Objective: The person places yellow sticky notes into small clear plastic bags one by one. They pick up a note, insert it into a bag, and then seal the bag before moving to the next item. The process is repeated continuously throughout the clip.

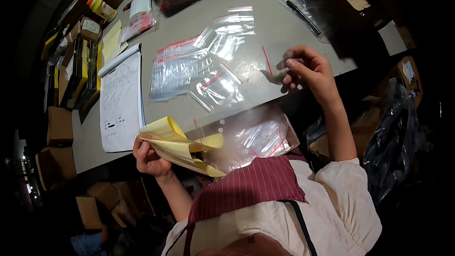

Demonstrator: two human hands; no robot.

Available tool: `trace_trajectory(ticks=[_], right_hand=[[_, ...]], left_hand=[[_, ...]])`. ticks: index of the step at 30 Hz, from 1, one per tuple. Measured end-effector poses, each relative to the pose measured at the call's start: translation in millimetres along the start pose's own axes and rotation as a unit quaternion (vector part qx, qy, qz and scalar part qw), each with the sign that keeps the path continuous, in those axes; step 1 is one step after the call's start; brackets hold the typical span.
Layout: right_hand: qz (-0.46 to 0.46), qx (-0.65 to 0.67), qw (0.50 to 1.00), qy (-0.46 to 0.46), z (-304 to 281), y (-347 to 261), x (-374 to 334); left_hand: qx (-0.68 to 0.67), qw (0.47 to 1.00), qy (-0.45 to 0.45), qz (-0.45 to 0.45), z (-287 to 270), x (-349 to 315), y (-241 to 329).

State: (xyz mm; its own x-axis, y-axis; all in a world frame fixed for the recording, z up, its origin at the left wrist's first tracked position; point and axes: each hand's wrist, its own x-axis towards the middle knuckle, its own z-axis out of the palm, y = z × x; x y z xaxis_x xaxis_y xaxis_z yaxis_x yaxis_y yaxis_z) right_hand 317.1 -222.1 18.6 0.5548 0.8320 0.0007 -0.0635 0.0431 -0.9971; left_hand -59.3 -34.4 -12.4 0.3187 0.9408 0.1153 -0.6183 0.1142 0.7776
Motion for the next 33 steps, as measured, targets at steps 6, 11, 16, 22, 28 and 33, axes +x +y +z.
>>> trace_trajectory(ticks=[6,11,16,22,28,33], right_hand=[[0.012,0.037,0.999,-0.019,9,-9,-1],[0.000,0.050,0.998,-0.044,11,-10,-2],[-0.027,0.027,0.997,-0.070,4,-4,0],[-0.196,-0.162,0.966,0.042,10,10,13],[-0.282,-0.335,0.897,0.064,6,8,4],[-0.375,-0.367,0.836,-0.162,19,1,-20]], left_hand=[[0.004,1.000,0.021,-0.001,-1,-1,0],[0.026,0.999,0.036,0.014,7,-1,-1],[0.025,0.999,-0.036,0.001,-3,3,1],[0.035,0.999,-0.037,0.004,-9,2,-3],[0.032,0.999,-0.025,0.005,-8,0,-2],[-0.047,0.998,-0.027,0.012,-11,3,-4]])
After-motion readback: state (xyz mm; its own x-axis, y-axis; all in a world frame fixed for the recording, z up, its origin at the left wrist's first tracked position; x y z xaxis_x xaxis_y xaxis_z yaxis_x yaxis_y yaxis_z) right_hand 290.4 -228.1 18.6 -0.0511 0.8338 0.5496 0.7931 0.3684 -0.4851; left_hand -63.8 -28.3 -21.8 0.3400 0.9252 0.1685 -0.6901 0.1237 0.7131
